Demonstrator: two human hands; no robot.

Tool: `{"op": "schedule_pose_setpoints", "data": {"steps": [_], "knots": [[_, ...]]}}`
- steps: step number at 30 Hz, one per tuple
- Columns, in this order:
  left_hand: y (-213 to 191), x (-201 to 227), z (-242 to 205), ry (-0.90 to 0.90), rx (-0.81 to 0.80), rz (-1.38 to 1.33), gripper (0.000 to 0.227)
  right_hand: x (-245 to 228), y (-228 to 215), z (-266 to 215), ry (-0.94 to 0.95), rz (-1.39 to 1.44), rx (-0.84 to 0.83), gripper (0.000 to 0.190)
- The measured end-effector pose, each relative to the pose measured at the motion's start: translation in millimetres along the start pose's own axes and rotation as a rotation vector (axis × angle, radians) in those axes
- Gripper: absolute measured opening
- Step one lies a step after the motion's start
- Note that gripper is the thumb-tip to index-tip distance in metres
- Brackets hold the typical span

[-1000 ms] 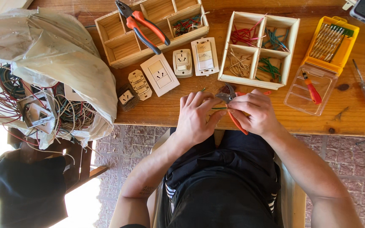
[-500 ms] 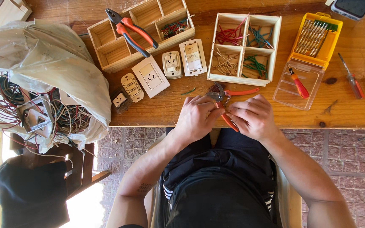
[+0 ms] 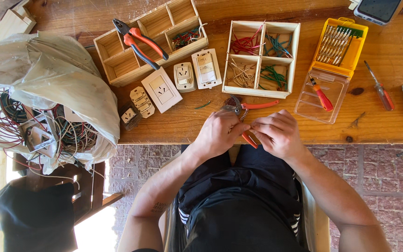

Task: The person strips the insulation from green and red electrical wires using wire cutters, then places the stripped pieces into a compartmentalized wooden box. The person repeats this process for multiple wires throughout the clip.

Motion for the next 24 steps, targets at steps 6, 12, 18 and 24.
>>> {"op": "schedule_pose_setpoints", "data": {"steps": [6,12,18,24], "knots": [[-19,23,10,-0.001,0.037,0.073,0.026,17,5,-19,0.150,0.076,0.015,0.006],[-6,-1,11,-0.097,-0.034,-0.070,0.037,15,8,-13,0.103,0.033,-0.015,0.005],[-15,1,17,-0.182,-0.009,-0.069,0.036,23,8,-15,0.180,0.092,0.014,0.007],[-5,-12,12,-0.402,-0.136,-0.127,0.034,21,7,-14,0.172,0.049,-0.033,0.004]]}}
Point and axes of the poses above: each hand's wrist, its own z-axis towards the middle knuckle, its own y-axis out of the palm, x = y × z, the point moved 5 cm from there along z, towards the middle knuckle, and after that the axes turned 13 degrees about -y, right-handed, at the moved point
